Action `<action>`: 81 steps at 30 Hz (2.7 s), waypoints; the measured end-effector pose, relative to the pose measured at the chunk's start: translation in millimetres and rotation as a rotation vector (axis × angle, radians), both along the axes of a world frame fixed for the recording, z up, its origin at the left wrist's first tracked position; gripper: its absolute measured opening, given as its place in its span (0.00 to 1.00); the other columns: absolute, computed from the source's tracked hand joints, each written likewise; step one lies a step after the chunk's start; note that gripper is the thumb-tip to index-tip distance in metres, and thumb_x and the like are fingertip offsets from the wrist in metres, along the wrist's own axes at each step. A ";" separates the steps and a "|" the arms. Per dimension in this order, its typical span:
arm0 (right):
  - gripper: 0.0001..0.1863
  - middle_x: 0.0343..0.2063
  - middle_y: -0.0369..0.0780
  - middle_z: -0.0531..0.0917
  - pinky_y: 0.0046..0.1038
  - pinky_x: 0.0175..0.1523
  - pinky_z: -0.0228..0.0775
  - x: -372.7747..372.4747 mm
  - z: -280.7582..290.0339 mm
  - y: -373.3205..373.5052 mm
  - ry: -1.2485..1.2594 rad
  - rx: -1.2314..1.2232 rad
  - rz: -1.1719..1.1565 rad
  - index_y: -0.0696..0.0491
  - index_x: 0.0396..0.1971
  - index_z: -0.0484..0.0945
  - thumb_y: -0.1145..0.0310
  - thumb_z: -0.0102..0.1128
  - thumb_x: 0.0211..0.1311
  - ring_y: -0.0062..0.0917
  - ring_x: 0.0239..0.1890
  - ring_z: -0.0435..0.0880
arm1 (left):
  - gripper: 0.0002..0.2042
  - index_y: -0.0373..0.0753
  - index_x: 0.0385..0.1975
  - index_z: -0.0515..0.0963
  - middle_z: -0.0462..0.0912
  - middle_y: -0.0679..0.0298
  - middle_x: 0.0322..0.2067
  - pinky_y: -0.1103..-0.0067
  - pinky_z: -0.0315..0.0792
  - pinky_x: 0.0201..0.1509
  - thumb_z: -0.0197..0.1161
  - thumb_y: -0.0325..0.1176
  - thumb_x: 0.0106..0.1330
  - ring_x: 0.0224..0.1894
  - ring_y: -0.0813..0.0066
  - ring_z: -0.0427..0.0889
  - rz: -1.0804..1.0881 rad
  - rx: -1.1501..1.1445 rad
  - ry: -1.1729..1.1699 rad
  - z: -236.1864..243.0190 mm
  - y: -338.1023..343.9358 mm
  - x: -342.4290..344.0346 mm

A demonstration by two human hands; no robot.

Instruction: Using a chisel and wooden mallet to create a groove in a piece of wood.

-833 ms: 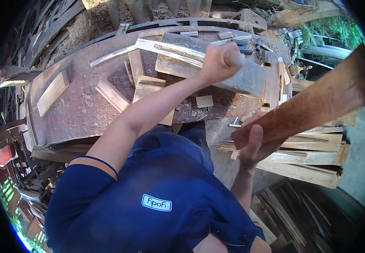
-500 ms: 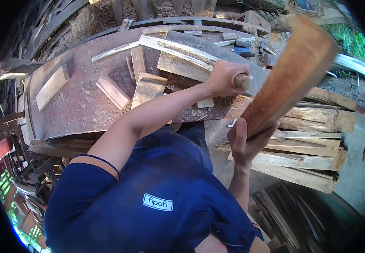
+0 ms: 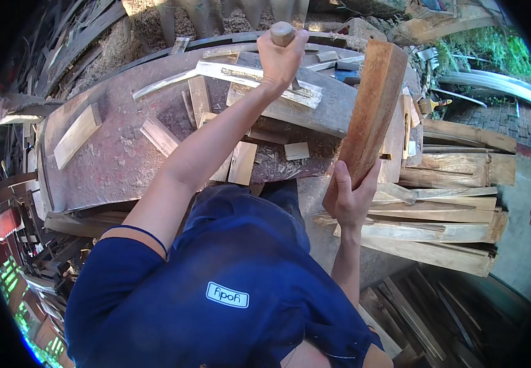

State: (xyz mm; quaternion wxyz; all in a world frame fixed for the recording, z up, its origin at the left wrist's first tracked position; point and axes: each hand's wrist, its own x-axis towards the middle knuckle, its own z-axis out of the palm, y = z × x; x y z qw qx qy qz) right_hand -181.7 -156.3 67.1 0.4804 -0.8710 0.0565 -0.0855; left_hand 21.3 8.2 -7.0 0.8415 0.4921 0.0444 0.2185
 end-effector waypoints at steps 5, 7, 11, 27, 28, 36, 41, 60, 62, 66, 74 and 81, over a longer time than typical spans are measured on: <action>0.33 0.32 0.52 0.82 0.32 0.41 0.74 -1.7 -2.4 1.1 0.006 0.023 0.009 0.67 0.53 0.62 0.59 0.63 0.58 0.36 0.33 0.84 | 0.07 0.36 0.22 0.71 0.71 0.68 0.14 0.83 0.63 0.18 0.62 0.26 0.60 0.14 0.83 0.68 -0.020 0.114 -0.028 -2.4 -9.6 -5.4; 0.31 0.32 0.51 0.81 0.32 0.41 0.73 -1.9 -4.3 2.2 -0.011 0.021 0.001 0.64 0.52 0.63 0.58 0.63 0.58 0.36 0.33 0.83 | 0.07 0.36 0.22 0.71 0.72 0.69 0.14 0.84 0.63 0.18 0.62 0.26 0.60 0.14 0.84 0.69 -0.036 0.148 -0.030 -4.5 -13.2 -6.9; 0.30 0.32 0.50 0.80 0.33 0.40 0.73 -0.6 -4.3 -2.0 0.031 0.060 0.009 0.63 0.50 0.64 0.58 0.64 0.58 0.35 0.33 0.82 | 0.09 0.35 0.20 0.75 0.77 0.68 0.17 0.82 0.71 0.29 0.66 0.32 0.55 0.22 0.86 0.73 -0.077 0.226 0.018 -2.1 -18.5 -15.1; 0.30 0.34 0.49 0.77 0.34 0.42 0.73 3.2 26.5 9.9 -0.033 0.064 -0.065 0.60 0.52 0.61 0.64 0.66 0.54 0.33 0.37 0.80 | 0.15 0.44 0.33 0.78 0.80 0.56 0.24 0.67 0.73 0.30 0.70 0.35 0.43 0.28 0.53 0.80 -0.210 0.709 -0.415 -8.5 -62.8 -61.6; 0.30 0.34 0.49 0.77 0.34 0.42 0.73 1.7 20.0 8.8 -0.030 0.063 -0.066 0.60 0.52 0.61 0.64 0.66 0.54 0.33 0.37 0.80 | 0.15 0.44 0.33 0.78 0.80 0.55 0.24 0.67 0.73 0.30 0.70 0.36 0.43 0.28 0.52 0.80 -0.262 0.742 -0.388 -9.6 -62.2 -62.5; 0.34 0.34 0.53 0.80 0.35 0.43 0.71 12.2 -0.3 -2.0 0.014 -0.088 0.056 0.69 0.52 0.62 0.59 0.65 0.57 0.35 0.36 0.81 | 0.08 0.38 0.23 0.76 0.78 0.58 0.20 0.73 0.72 0.28 0.68 0.33 0.50 0.23 0.65 0.80 -0.191 0.560 -0.236 6.3 -42.8 -49.6; 0.34 0.37 0.52 0.78 0.33 0.46 0.70 7.5 8.5 2.7 0.059 0.101 0.016 0.68 0.53 0.61 0.58 0.63 0.58 0.34 0.38 0.80 | 0.10 0.38 0.15 0.72 0.74 0.67 0.15 0.81 0.66 0.17 0.64 0.30 0.55 0.13 0.80 0.72 -0.116 0.006 0.073 -4.4 1.4 9.1; 0.30 0.43 0.46 0.75 0.30 0.52 0.66 -4.5 2.2 -4.0 0.036 0.098 -0.041 0.63 0.55 0.62 0.60 0.62 0.60 0.30 0.44 0.74 | 0.11 0.34 0.20 0.75 0.80 0.61 0.19 0.79 0.73 0.30 0.65 0.34 0.54 0.23 0.82 0.77 -0.051 0.338 0.038 -2.9 -32.5 -7.8; 0.33 0.43 0.49 0.75 0.33 0.52 0.68 -4.5 4.8 -6.4 0.057 0.103 -0.043 0.63 0.56 0.61 0.60 0.63 0.58 0.33 0.44 0.76 | 0.09 0.36 0.20 0.76 0.81 0.61 0.19 0.79 0.74 0.32 0.66 0.34 0.53 0.25 0.82 0.79 -0.016 0.344 0.002 5.5 -41.2 -14.8; 0.38 0.44 0.48 0.71 0.31 0.49 0.68 -1.9 23.1 5.6 -0.141 0.232 -0.119 0.62 0.60 0.54 0.64 0.64 0.54 0.31 0.44 0.73 | 0.08 0.39 0.24 0.78 0.82 0.56 0.23 0.74 0.76 0.33 0.68 0.35 0.50 0.27 0.64 0.84 -0.085 0.523 -0.131 8.7 -58.7 -26.9; 0.32 0.32 0.55 0.79 0.35 0.41 0.72 15.8 24.7 -11.3 0.067 -0.139 0.018 0.62 0.54 0.62 0.61 0.64 0.56 0.41 0.34 0.82 | 0.16 0.46 0.33 0.76 0.80 0.56 0.23 0.64 0.73 0.31 0.70 0.39 0.44 0.28 0.51 0.80 -0.228 0.756 -0.336 -3.8 -78.1 -51.5; 0.29 0.34 0.49 0.78 0.32 0.39 0.71 24.6 18.5 0.8 0.051 -0.158 0.096 0.65 0.48 0.64 0.61 0.65 0.56 0.35 0.32 0.79 | 0.10 0.40 0.24 0.77 0.80 0.57 0.20 0.70 0.72 0.29 0.69 0.36 0.47 0.25 0.59 0.81 -0.166 0.662 -0.370 -4.6 -67.2 -43.4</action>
